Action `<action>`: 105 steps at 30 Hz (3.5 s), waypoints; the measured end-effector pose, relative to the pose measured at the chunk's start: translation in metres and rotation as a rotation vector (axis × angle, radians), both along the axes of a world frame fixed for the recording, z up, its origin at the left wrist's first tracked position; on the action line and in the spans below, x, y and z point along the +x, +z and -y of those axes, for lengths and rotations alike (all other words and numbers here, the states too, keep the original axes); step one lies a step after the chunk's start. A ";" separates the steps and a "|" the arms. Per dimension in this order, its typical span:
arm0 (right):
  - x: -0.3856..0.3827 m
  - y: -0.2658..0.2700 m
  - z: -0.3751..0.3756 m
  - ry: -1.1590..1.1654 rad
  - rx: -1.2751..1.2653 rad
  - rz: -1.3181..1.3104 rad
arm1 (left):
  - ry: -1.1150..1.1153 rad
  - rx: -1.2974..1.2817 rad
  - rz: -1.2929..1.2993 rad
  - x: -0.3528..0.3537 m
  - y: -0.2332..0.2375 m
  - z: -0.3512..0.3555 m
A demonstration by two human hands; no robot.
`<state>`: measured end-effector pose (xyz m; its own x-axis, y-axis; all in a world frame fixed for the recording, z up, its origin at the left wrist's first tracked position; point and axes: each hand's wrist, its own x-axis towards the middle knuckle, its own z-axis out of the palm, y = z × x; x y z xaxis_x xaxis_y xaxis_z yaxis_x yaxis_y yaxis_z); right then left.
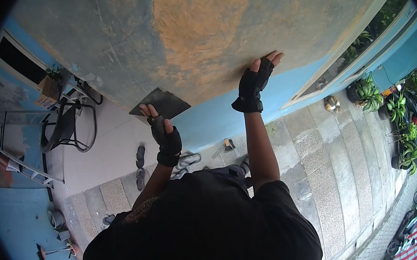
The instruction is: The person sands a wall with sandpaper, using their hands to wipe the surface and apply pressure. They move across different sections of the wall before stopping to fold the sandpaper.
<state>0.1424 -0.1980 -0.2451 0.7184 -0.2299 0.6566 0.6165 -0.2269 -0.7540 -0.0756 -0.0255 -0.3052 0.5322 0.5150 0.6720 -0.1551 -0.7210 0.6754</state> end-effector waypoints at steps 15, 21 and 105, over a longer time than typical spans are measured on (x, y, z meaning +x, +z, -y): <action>0.026 -0.052 0.028 -0.003 -0.074 -0.006 | 0.091 -0.014 -0.013 0.007 0.008 0.012; 0.002 -0.037 0.020 0.063 -0.279 0.123 | 0.171 0.124 0.002 0.029 0.005 0.026; 0.238 0.131 0.335 0.646 -0.808 0.472 | 0.147 0.170 0.054 0.357 0.062 0.359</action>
